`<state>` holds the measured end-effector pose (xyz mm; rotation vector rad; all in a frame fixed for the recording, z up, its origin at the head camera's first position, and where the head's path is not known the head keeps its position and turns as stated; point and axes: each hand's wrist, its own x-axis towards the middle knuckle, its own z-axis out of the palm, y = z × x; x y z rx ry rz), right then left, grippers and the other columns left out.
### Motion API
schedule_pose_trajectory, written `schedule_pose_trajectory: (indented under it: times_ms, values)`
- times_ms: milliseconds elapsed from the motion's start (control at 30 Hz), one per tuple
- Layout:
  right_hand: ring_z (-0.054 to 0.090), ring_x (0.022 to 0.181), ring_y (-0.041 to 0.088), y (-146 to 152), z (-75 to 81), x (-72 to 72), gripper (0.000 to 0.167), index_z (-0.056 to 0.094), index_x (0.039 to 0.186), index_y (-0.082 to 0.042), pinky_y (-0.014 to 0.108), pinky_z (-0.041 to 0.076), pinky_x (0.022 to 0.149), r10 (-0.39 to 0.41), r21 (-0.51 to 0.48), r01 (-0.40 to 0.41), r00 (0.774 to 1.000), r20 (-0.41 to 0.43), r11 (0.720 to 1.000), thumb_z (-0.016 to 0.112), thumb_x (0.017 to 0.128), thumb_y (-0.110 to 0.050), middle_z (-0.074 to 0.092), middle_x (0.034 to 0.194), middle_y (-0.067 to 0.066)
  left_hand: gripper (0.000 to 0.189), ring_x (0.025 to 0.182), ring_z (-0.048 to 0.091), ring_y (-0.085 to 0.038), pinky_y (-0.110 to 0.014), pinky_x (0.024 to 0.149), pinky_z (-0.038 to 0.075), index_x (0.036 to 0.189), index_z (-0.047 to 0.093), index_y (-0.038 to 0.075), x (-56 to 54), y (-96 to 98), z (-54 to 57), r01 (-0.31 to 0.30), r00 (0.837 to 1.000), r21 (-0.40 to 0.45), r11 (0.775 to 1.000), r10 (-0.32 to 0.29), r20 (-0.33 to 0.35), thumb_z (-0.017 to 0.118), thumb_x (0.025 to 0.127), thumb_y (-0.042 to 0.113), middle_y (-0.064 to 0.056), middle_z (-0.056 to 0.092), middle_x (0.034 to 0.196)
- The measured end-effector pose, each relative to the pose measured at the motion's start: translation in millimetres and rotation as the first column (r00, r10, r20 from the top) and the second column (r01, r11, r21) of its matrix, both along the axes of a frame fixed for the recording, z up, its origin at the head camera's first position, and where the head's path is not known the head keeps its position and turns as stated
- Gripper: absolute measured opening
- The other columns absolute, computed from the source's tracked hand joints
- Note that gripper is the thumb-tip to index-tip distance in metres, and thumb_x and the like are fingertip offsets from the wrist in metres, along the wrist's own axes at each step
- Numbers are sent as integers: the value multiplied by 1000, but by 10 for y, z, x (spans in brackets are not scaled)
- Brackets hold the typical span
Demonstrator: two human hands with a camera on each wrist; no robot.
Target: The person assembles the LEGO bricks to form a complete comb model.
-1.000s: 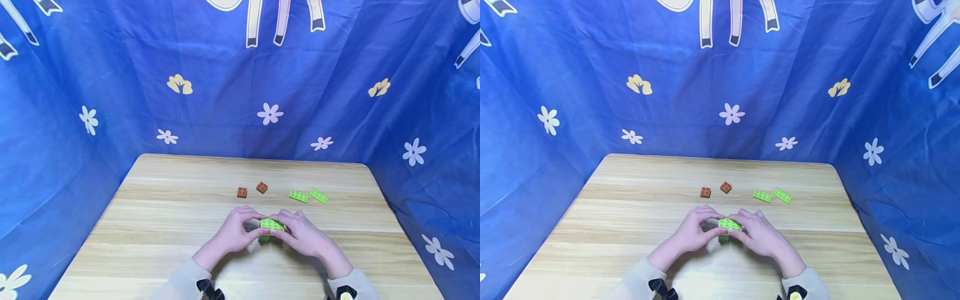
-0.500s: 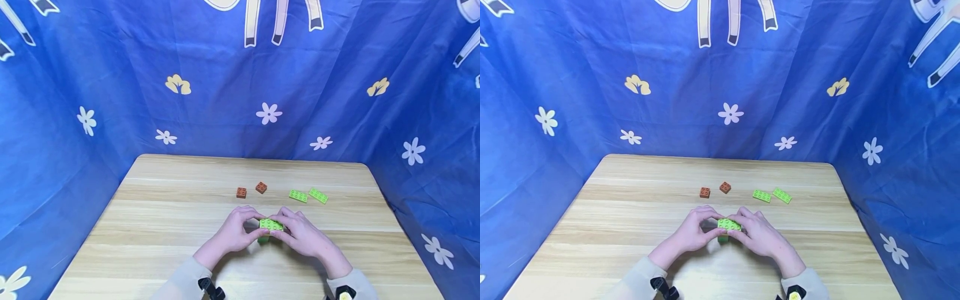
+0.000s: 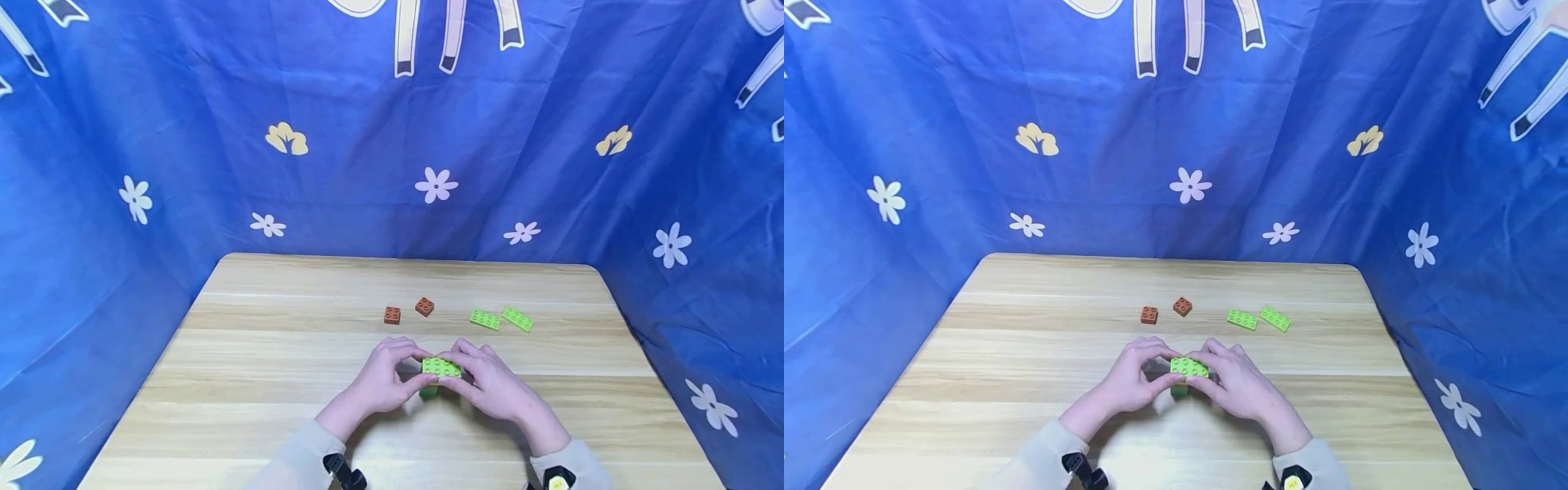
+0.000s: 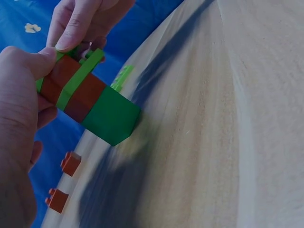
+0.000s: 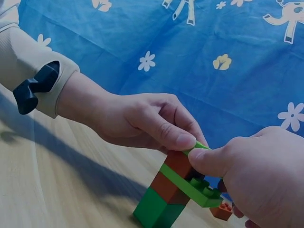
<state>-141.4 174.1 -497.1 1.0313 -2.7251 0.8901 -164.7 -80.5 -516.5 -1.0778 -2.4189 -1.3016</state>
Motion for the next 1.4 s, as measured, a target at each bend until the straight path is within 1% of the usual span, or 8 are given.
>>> schedule_pose_trajectory:
  times_ms: [233,433,600,700,900,1100,1267,1400]
  values:
    - [50,74,10,-4,-14,6,36,70,135,-28,28,36,76,-3,-15,4,1000,12,1000,65,105,-46,51,102,-22,30,98,64,-6,-38,94,50,111,79,20,17,-6,3,-11,1000,-12,1000,11,21,88,88,37,18,71,101]
    - [51,74,12,3,-18,12,35,70,134,-28,29,36,76,-2,-23,2,1000,18,1000,65,105,-45,52,102,-22,31,96,65,-3,-35,93,49,112,79,20,11,-6,16,-12,999,-48,999,10,-35,86,89,41,16,72,99]
    - [52,74,12,-1,-17,13,36,70,136,-28,29,36,77,2,-24,-1,1000,24,1000,65,105,-46,52,102,-22,33,96,65,-2,-35,93,49,113,79,21,12,-20,23,-12,999,-66,998,9,-43,84,91,44,16,72,100]
    - [51,74,10,-10,-10,12,37,70,136,-28,29,36,77,0,-18,1,1000,25,1000,64,105,-47,51,101,-22,33,98,65,-3,-37,94,50,114,78,22,23,-33,23,-17,1000,-73,997,15,-24,83,92,45,18,71,101]
    - [49,75,9,-23,17,12,38,70,136,-28,30,35,78,-4,2,4,999,32,1000,63,105,-48,51,102,-22,32,104,64,-4,-42,98,49,119,74,26,63,-49,23,-23,999,-96,995,27,38,78,96,48,20,69,110]
    - [46,75,5,-28,31,10,40,70,137,-27,29,35,78,-10,17,9,999,41,1000,62,105,-49,50,101,-22,33,106,63,-2,-41,98,49,124,72,28,83,-63,15,-27,999,-108,994,31,35,75,98,49,22,69,114]
    - [43,75,2,-26,34,2,39,70,137,-27,29,35,78,-11,28,10,999,38,1000,62,105,-50,50,101,-22,35,111,64,-4,-43,100,49,127,72,29,79,-90,30,-9,999,-111,994,13,35,73,99,49,21,70,118]
    - [45,76,5,-19,43,0,38,70,136,-28,29,35,77,-9,33,7,999,40,999,61,105,-50,50,102,-22,38,113,63,-4,-41,100,50,130,71,30,52,-118,52,21,996,-126,992,-10,88,72,99,52,21,69,119]
